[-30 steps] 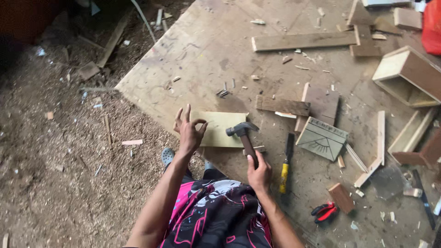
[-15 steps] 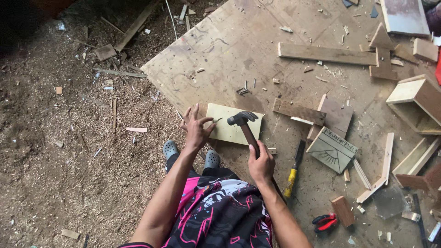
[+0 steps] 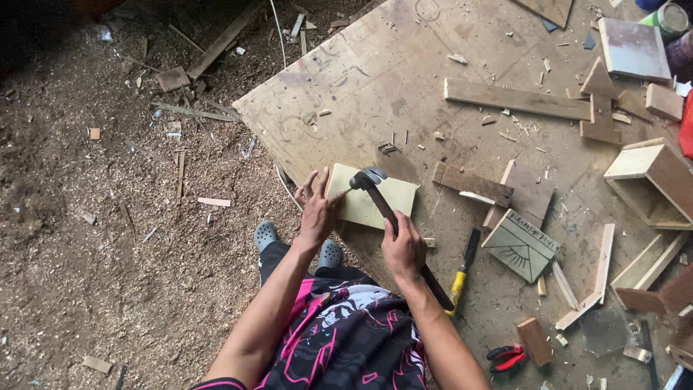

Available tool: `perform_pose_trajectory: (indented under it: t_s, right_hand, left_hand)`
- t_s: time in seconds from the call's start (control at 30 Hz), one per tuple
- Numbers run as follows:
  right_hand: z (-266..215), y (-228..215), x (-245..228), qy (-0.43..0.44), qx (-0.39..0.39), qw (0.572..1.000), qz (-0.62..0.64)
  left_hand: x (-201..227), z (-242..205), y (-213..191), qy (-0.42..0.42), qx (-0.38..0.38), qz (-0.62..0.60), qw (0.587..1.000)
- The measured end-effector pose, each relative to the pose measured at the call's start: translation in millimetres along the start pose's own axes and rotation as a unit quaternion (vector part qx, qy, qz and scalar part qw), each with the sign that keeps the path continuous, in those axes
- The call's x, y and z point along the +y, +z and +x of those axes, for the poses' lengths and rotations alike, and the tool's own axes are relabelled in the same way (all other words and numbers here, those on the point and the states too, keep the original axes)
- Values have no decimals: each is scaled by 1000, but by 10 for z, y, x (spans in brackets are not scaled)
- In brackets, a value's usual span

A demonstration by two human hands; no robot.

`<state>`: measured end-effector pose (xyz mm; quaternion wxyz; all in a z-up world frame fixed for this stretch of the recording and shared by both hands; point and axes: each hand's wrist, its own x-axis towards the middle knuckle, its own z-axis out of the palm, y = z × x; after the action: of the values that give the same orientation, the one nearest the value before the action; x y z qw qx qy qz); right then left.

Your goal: The person repeatedly hammers nails into a small rectangular wooden board placed on a workbench. They pick up nails, position them, and strike them with a hammer, occasionally repositioning the board or retrieving additional nails from the cluttered work surface.

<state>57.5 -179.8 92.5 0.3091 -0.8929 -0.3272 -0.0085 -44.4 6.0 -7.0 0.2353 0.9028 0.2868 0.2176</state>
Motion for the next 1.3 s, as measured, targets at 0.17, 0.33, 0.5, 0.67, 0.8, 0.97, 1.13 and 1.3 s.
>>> perform_pose_trajectory:
  t_s: [0.17, 0.33, 0.5, 0.67, 0.8, 0.97, 1.13, 1.3]
  right_hand:
    - [-2, 13, 11, -16, -32, 999, -29]
    - [-11, 18, 33, -59, -2, 998, -32]
    - [-60, 43, 16, -50, -18, 998, -29]
    - [-56, 3, -5, -32, -7, 999, -20]
    - [-50, -18, -22, -47, -19, 999, -12]
    - [10, 8, -49, -38, -12, 999, -26]
    - [2, 7, -3, -20, -46, 999, -17]
    - [27, -53, -55, 3, -19, 1000, -14]
  left_hand:
    - [-9, -5, 15, 18, 16, -16, 1000]
    - [17, 14, -24, 13, 4, -3, 1000]
    - [29, 11, -56, 10, 5, -10, 1000]
    - [18, 7, -45, 15, 4, -9, 1000]
    - [9, -9, -11, 17, 10, -16, 1000]
    - [-17, 36, -10, 5, 5, -2, 1000]
    - [-1, -9, 54, -10, -1, -17, 1000]
    - [-45, -9, 50, -9, 3, -14, 1000]
